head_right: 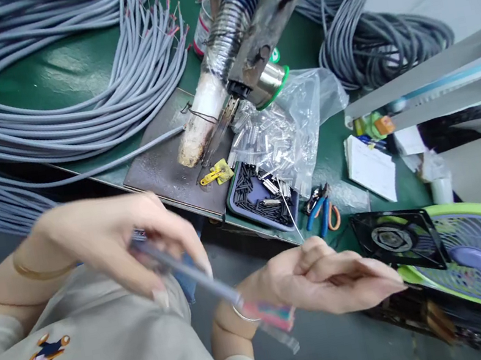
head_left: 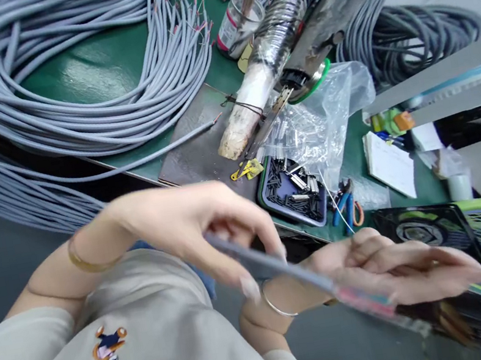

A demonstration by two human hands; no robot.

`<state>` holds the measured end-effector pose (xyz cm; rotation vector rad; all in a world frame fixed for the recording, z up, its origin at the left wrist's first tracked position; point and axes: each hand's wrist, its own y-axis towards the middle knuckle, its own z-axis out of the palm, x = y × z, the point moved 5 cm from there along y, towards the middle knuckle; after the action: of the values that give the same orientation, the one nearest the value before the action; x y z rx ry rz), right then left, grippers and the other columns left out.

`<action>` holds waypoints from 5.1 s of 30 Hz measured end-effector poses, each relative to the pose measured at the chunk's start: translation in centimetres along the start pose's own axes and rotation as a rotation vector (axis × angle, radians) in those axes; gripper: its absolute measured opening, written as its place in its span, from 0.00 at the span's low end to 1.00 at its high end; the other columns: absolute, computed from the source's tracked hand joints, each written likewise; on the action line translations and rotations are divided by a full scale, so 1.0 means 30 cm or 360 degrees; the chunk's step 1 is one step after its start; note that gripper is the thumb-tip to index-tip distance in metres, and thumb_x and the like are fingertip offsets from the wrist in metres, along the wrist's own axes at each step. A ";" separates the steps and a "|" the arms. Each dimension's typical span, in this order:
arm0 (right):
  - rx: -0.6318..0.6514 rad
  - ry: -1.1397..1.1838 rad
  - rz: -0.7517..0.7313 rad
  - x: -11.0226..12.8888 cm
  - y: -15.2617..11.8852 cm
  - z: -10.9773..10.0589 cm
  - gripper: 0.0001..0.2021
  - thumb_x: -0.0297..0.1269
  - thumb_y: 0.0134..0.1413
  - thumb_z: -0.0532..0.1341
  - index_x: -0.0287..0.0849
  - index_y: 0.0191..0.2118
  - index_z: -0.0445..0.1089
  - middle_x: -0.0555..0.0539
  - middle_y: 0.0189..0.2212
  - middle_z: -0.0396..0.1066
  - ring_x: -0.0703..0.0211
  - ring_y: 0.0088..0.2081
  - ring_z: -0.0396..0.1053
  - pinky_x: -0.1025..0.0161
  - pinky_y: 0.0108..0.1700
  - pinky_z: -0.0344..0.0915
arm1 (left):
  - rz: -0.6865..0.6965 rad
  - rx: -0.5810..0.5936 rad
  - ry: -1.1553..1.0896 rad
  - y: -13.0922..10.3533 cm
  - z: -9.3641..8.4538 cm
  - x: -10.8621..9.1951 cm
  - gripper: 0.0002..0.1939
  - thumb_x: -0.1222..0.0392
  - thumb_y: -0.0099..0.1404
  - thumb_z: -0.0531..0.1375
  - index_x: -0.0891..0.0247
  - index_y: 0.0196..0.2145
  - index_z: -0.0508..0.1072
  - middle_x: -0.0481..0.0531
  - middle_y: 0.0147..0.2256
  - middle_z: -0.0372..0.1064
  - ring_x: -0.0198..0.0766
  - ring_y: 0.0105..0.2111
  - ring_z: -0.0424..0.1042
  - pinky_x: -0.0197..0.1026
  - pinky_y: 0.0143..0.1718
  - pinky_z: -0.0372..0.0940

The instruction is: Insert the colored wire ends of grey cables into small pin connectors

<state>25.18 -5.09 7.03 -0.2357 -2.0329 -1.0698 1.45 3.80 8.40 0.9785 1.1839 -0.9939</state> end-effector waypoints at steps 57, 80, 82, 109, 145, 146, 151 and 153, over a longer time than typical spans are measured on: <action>0.0582 0.0360 0.0686 0.013 -0.195 0.309 0.04 0.38 0.57 0.68 0.44 0.33 0.77 0.53 0.26 0.70 0.67 0.26 0.65 0.67 0.26 0.59 | -0.0103 -0.1209 -0.0328 -0.016 -0.024 0.308 0.16 0.50 0.63 0.69 0.67 0.34 0.73 0.41 0.20 0.63 0.23 0.16 0.57 0.28 0.17 0.56; 0.0621 0.0171 0.0348 0.022 -0.205 0.315 0.06 0.39 0.59 0.66 0.44 0.33 0.76 0.54 0.25 0.69 0.71 0.20 0.54 0.68 0.22 0.53 | -0.0083 -0.1149 -0.0152 -0.010 -0.003 0.315 0.12 0.52 0.68 0.64 0.66 0.36 0.72 0.44 0.23 0.67 0.25 0.18 0.63 0.28 0.19 0.59; 0.0539 0.0068 0.0018 0.054 -0.211 0.308 0.01 0.34 0.59 0.67 0.46 0.36 0.77 0.53 0.27 0.73 0.71 0.21 0.56 0.67 0.24 0.58 | -0.0116 -0.1141 -0.0228 -0.013 -0.002 0.322 0.15 0.49 0.69 0.64 0.65 0.36 0.71 0.41 0.20 0.62 0.24 0.16 0.60 0.28 0.16 0.56; 0.0627 0.0377 0.0545 0.009 -0.212 0.318 0.02 0.33 0.58 0.67 0.43 0.33 0.76 0.55 0.27 0.68 0.73 0.21 0.49 0.66 0.22 0.43 | -0.0202 -0.0949 -0.0460 -0.007 -0.006 0.339 0.19 0.44 0.67 0.65 0.65 0.35 0.69 0.40 0.18 0.62 0.26 0.13 0.61 0.29 0.15 0.57; 0.0424 -0.0087 -0.0531 0.076 -0.249 0.293 0.10 0.25 0.58 0.67 0.47 0.42 0.74 0.53 0.30 0.78 0.66 0.28 0.75 0.68 0.26 0.67 | -0.0032 -0.0949 -0.0500 -0.013 -0.017 0.363 0.20 0.43 0.67 0.65 0.65 0.37 0.69 0.41 0.20 0.61 0.26 0.17 0.61 0.29 0.18 0.57; 0.0414 -0.0084 -0.0525 0.076 -0.251 0.295 0.09 0.25 0.58 0.67 0.47 0.41 0.74 0.53 0.30 0.78 0.66 0.28 0.75 0.68 0.25 0.67 | -0.0028 -0.0986 -0.0493 -0.014 -0.016 0.362 0.20 0.44 0.67 0.65 0.65 0.37 0.69 0.41 0.20 0.61 0.26 0.17 0.61 0.29 0.18 0.58; 0.0363 -0.0065 -0.0463 0.079 -0.258 0.301 0.08 0.27 0.58 0.67 0.47 0.41 0.75 0.52 0.30 0.78 0.68 0.26 0.71 0.68 0.24 0.64 | 0.0066 -0.1110 -0.0455 -0.018 -0.014 0.355 0.14 0.52 0.67 0.66 0.65 0.36 0.69 0.43 0.24 0.65 0.25 0.19 0.64 0.27 0.20 0.61; 0.0350 -0.0028 -0.0350 0.072 -0.255 0.300 0.05 0.28 0.59 0.67 0.47 0.39 0.75 0.53 0.30 0.77 0.69 0.23 0.67 0.68 0.22 0.61 | 0.0092 -0.1099 -0.0454 -0.018 -0.013 0.355 0.12 0.54 0.68 0.65 0.65 0.37 0.69 0.43 0.23 0.65 0.25 0.19 0.64 0.27 0.20 0.62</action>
<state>14.84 -3.46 1.12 0.0948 -2.2097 -0.9654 1.92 3.06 -2.24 0.3083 1.1294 -0.5793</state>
